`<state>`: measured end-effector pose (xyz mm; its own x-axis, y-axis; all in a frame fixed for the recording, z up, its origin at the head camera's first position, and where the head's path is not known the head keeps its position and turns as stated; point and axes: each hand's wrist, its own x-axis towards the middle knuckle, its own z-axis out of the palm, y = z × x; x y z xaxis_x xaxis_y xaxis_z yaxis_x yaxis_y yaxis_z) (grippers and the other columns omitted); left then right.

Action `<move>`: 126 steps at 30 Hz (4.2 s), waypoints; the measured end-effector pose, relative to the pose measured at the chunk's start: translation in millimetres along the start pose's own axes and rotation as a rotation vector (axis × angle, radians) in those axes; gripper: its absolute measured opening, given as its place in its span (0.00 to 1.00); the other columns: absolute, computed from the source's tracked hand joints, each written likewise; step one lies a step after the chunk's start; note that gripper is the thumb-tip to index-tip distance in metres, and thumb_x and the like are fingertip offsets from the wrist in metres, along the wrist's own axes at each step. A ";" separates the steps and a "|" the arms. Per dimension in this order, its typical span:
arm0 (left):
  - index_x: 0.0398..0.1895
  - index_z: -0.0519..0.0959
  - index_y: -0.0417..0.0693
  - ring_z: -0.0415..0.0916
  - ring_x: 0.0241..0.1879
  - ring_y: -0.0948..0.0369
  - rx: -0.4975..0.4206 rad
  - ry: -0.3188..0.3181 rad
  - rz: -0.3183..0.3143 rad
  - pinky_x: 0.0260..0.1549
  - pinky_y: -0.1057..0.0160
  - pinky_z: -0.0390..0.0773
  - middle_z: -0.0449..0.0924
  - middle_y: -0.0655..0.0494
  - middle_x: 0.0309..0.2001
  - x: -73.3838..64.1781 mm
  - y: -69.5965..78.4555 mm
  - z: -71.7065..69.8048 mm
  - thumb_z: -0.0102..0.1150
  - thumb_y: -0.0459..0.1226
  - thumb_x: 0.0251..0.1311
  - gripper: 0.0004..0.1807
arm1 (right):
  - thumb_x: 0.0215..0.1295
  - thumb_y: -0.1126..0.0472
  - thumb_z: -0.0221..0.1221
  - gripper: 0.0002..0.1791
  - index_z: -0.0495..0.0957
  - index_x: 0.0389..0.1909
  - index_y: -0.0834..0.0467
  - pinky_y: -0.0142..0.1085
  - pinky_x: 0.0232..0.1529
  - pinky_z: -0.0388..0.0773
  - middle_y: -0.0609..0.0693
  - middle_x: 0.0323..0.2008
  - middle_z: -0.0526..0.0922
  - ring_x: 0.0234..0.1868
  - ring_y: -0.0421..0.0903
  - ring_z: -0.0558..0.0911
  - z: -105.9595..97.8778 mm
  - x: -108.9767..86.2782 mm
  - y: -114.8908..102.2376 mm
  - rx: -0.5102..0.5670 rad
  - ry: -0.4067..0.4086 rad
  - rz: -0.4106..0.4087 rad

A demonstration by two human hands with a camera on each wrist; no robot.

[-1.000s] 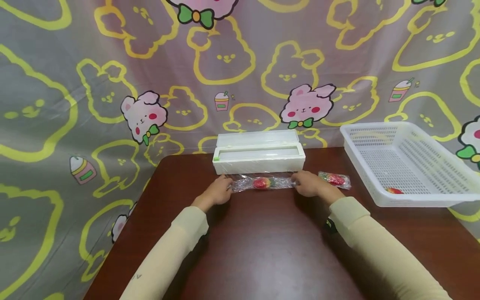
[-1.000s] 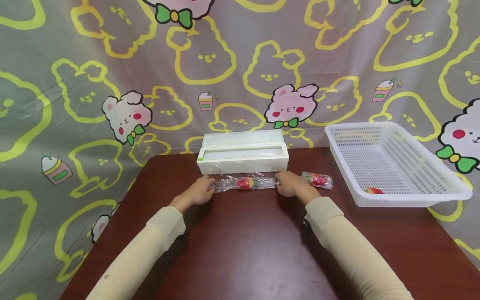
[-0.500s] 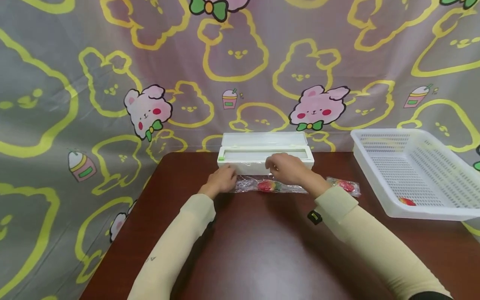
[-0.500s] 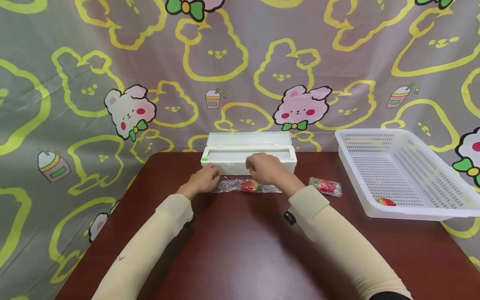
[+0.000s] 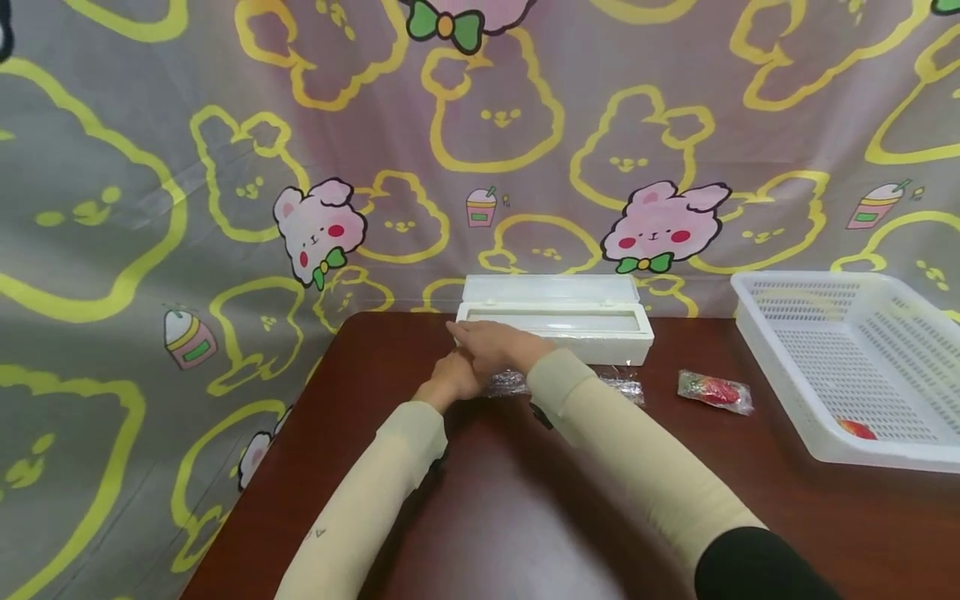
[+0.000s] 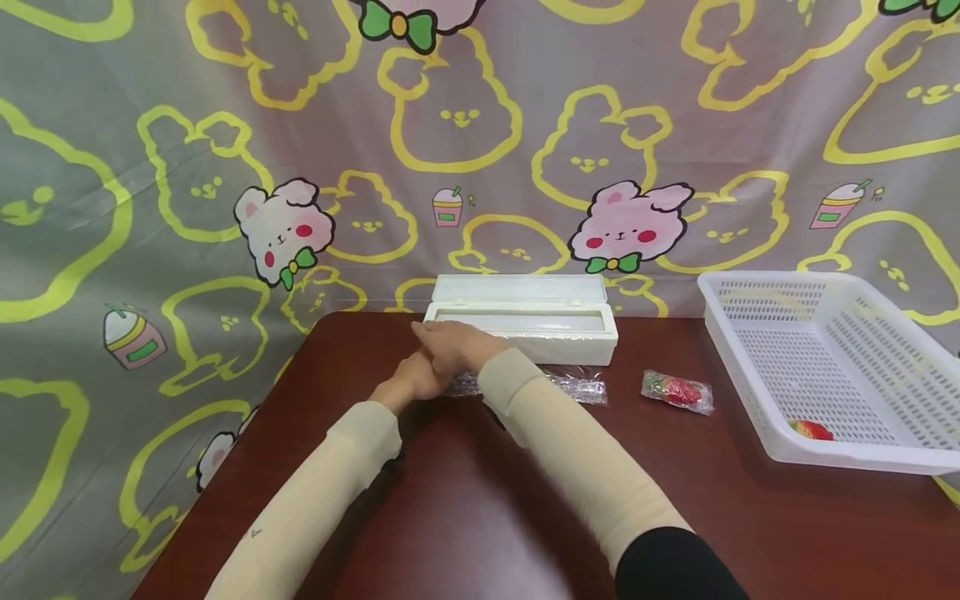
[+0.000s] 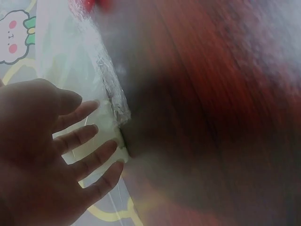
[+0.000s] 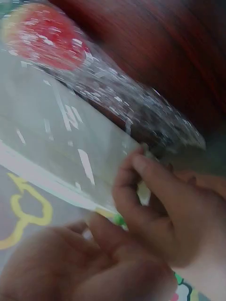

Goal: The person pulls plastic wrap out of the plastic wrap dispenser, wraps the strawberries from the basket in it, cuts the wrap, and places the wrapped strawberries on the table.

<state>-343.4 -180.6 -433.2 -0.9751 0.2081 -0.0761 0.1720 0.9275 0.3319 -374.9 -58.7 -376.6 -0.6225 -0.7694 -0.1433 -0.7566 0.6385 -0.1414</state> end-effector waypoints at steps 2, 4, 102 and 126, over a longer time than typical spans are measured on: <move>0.67 0.72 0.37 0.73 0.64 0.47 -0.005 -0.004 0.004 0.57 0.45 0.77 0.73 0.42 0.67 -0.7 -0.7 0.2 0.49 0.44 0.70 0.28 | 0.65 0.68 0.57 0.46 0.47 0.81 0.61 0.39 0.74 0.60 0.52 0.78 0.60 0.76 0.51 0.64 0.9 2.1 -1.7 -0.006 -0.010 0.018; 0.68 0.70 0.37 0.74 0.62 0.47 -0.002 -0.004 0.002 0.57 0.46 0.77 0.73 0.42 0.66 -2.1 -0.5 -1.2 0.49 0.44 0.69 0.29 | 0.68 0.65 0.57 0.43 0.49 0.81 0.60 0.40 0.73 0.63 0.52 0.77 0.63 0.74 0.51 0.67 0.8 2.3 -3.5 -0.032 -0.003 0.037; 0.25 0.82 0.49 0.84 0.32 0.49 0.379 0.135 0.373 0.29 0.48 0.83 0.84 0.50 0.31 -87.7 33.7 28.2 0.62 0.27 0.62 0.10 | 0.56 0.70 0.66 0.11 0.81 0.20 0.53 0.45 0.33 0.75 0.49 0.31 0.80 0.35 0.51 0.80 113.5 -240.8 86.9 -0.403 0.417 0.094; 0.39 0.85 0.44 0.84 0.43 0.59 -0.186 0.016 0.505 0.47 0.53 0.83 0.88 0.55 0.38 -130.1 2.9 26.2 0.63 0.28 0.66 0.04 | 0.61 0.70 0.67 0.07 0.86 0.34 0.54 0.40 0.42 0.81 0.43 0.36 0.82 0.39 0.39 0.80 113.2 -302.7 89.7 0.197 0.385 -0.068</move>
<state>-212.4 -196.9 -446.9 -0.7796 0.6080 0.1503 0.5941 0.6421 0.4845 -231.6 233.8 -456.7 -0.6303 -0.7375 0.2427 -0.7688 0.5495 -0.3271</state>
